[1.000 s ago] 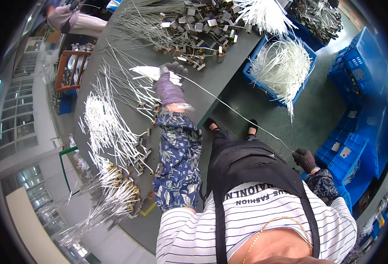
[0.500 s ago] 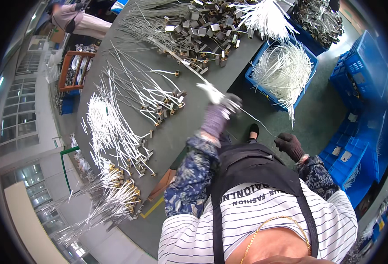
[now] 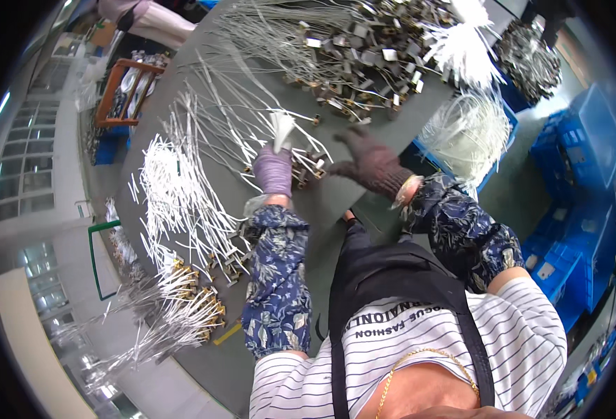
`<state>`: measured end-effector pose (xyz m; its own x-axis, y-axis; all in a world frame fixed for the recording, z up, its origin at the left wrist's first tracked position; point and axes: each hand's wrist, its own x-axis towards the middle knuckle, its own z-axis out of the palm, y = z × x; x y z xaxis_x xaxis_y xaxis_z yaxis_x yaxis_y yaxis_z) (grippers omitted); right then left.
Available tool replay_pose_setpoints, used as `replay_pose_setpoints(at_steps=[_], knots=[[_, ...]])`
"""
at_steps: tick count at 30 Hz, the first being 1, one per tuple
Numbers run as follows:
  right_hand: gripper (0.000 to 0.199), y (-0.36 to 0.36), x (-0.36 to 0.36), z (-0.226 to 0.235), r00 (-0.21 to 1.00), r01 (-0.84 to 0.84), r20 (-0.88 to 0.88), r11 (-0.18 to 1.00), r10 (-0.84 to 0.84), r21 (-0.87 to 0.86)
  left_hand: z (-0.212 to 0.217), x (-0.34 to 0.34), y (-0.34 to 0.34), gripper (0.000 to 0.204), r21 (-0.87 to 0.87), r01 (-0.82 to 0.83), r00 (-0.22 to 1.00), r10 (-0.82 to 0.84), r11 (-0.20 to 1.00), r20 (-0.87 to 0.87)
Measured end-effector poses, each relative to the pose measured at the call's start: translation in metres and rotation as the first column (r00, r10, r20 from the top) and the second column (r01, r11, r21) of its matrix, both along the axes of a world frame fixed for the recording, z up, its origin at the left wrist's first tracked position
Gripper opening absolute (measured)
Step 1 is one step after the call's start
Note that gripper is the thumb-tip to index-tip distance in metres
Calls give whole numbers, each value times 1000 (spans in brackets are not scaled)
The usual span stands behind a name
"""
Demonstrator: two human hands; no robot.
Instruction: The worker is sorting and arranging large bundles of thin white wires on a manual assembly table.
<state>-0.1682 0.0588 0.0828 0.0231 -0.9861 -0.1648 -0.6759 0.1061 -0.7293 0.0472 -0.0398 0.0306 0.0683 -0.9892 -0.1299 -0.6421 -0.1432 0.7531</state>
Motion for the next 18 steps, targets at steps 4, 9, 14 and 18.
replay_pose_setpoints(at_steps=[4,9,14,18], knots=[[46,-24,-59,-75,970,-44,-240,960,-25,-277,35,-25,5,23,272,-90,890,200,958,-409],[14,9,-54,-53,559,178,758,942,-335,285,-73,-58,60,24,226,496,-42,283,838,-958],[11,167,-95,-33,320,24,851,901,-417,432,-21,-158,97,21,489,325,96,486,809,-869],[14,319,-154,-106,534,220,494,677,-686,703,-35,-167,76,21,406,204,192,371,891,-909]])
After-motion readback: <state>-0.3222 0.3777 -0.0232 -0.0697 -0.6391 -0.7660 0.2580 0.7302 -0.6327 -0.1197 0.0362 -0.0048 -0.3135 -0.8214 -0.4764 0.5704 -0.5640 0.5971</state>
